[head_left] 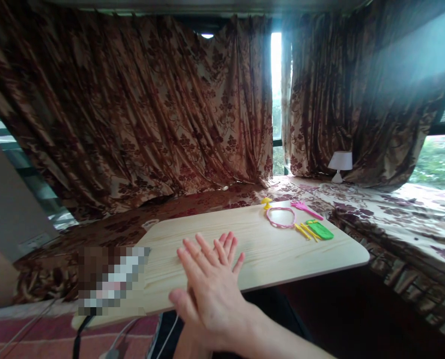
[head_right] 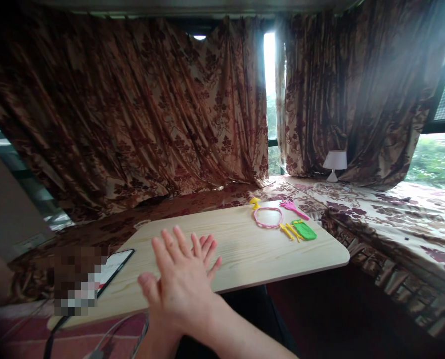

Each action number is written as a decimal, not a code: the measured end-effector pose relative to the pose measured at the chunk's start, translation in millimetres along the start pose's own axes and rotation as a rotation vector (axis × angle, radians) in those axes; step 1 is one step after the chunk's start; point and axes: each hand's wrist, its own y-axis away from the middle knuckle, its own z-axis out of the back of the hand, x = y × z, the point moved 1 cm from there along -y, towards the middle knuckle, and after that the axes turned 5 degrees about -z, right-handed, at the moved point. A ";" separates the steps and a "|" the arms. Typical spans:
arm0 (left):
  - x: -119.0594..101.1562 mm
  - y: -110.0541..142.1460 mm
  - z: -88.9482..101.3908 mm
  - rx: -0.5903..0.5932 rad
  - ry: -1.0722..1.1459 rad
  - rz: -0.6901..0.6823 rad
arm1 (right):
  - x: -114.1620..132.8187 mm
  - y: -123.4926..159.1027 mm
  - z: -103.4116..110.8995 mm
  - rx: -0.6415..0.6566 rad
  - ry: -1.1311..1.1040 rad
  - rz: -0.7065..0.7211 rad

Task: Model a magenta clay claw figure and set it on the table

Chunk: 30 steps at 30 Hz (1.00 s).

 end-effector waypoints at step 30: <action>54.9 -94.3 1.8 -0.407 -0.359 0.398 | -339.8 -42.8 177.8 -0.054 0.811 -0.365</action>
